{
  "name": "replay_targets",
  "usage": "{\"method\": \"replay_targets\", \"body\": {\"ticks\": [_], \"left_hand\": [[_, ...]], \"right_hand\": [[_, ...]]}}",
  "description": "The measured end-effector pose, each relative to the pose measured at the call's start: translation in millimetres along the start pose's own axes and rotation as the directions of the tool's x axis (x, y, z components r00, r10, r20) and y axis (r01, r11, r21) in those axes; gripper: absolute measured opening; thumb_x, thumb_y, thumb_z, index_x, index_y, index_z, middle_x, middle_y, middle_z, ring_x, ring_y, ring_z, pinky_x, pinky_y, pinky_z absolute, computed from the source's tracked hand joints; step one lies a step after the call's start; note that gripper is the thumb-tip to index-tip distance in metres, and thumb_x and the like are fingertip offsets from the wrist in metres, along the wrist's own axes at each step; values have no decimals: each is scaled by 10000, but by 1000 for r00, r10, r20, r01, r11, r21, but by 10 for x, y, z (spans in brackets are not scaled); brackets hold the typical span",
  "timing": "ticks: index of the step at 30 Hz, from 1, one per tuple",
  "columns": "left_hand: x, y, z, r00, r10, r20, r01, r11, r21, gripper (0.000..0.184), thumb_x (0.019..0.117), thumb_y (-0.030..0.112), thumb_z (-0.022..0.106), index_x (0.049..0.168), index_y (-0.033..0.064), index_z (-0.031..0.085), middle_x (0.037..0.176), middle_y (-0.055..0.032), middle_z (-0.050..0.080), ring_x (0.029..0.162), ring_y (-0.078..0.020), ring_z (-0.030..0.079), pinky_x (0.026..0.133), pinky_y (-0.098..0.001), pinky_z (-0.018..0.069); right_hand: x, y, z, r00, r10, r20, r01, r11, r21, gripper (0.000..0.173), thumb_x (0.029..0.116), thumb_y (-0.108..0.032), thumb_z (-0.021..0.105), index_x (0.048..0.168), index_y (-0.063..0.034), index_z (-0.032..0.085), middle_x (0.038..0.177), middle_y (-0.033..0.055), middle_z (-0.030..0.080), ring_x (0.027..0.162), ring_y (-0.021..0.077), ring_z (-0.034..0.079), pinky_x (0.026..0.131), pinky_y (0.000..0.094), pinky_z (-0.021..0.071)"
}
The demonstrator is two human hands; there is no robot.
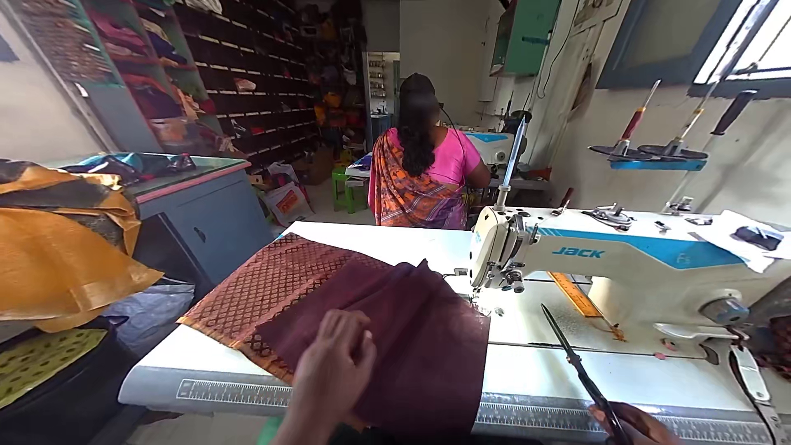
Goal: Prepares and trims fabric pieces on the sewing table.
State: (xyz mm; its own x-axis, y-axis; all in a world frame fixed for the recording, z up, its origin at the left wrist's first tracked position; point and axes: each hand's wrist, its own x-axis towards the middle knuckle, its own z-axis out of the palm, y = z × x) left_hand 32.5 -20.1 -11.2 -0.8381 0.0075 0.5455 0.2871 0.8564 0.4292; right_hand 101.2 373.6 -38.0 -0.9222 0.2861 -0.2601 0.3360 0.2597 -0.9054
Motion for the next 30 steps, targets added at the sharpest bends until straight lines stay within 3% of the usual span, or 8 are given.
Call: {"method": "replay_targets", "body": {"ticks": [5,9,13,15,17,21,25,30], "left_hand": [[-125,376,-23,952,303,37,-246,832,-497,362,908,252,549,1173,11,598,1019,-66,641,789,-41,584,666,-185,502],[-114,525,-193,952,262,161,-36,614,-788,253,874,102,565,1122,81,521,986,45,607,863,21,598,727,-144,517],[-103,619,-230,964,135,228,149,433,-889,204,948,28,642,1116,83,541,984,14,667,862,-44,669,777,-205,579],[-106,660,-216,963,163,214,145,353,-924,219,952,26,671,1118,84,540,1014,5,680,890,-52,680,813,-212,585],[-110,717,-193,958,194,211,138,335,-932,228,945,19,684,1113,90,547,1024,9,688,889,-47,686,818,-210,587],[-135,826,-81,949,220,226,141,346,-927,202,930,9,704,1079,76,585,1022,-10,716,877,-59,702,813,-214,593],[-165,788,-56,880,238,411,275,451,-849,442,872,113,805,1231,50,556,1078,-27,734,954,-103,730,860,-280,614],[-211,711,-58,824,112,555,471,407,-782,495,898,76,762,1320,79,503,930,-30,742,789,-121,737,724,-285,627]], "right_hand": [[371,-78,-126,992,-14,-127,-29,942,-335,296,1059,-202,525,1180,52,620,853,99,621,645,144,604,644,352,540],[590,-30,-226,954,-212,-211,56,819,-571,341,971,-179,639,1176,91,676,1137,359,642,1063,525,615,912,723,439],[405,-140,-115,845,-507,-167,298,707,-641,362,919,-79,668,1228,111,666,1279,424,572,1285,677,423,998,848,253],[254,-264,92,747,-665,-7,573,649,-500,345,941,-132,671,1207,89,683,1220,342,652,1185,561,587,961,747,433],[153,-350,380,653,-741,156,757,632,-169,371,978,-276,656,1247,-23,693,1255,137,704,1177,279,668,965,484,559],[16,-528,868,462,-801,380,621,599,506,488,958,-428,681,1339,-128,628,1255,-30,697,1153,83,655,990,291,553],[-190,-680,1060,711,-683,169,531,679,507,83,916,-150,742,977,-94,744,874,-30,751,815,43,712,772,228,605],[-177,-647,1125,818,-561,-130,552,698,456,77,883,-81,735,955,-57,722,802,8,745,739,71,722,705,226,616]]}}
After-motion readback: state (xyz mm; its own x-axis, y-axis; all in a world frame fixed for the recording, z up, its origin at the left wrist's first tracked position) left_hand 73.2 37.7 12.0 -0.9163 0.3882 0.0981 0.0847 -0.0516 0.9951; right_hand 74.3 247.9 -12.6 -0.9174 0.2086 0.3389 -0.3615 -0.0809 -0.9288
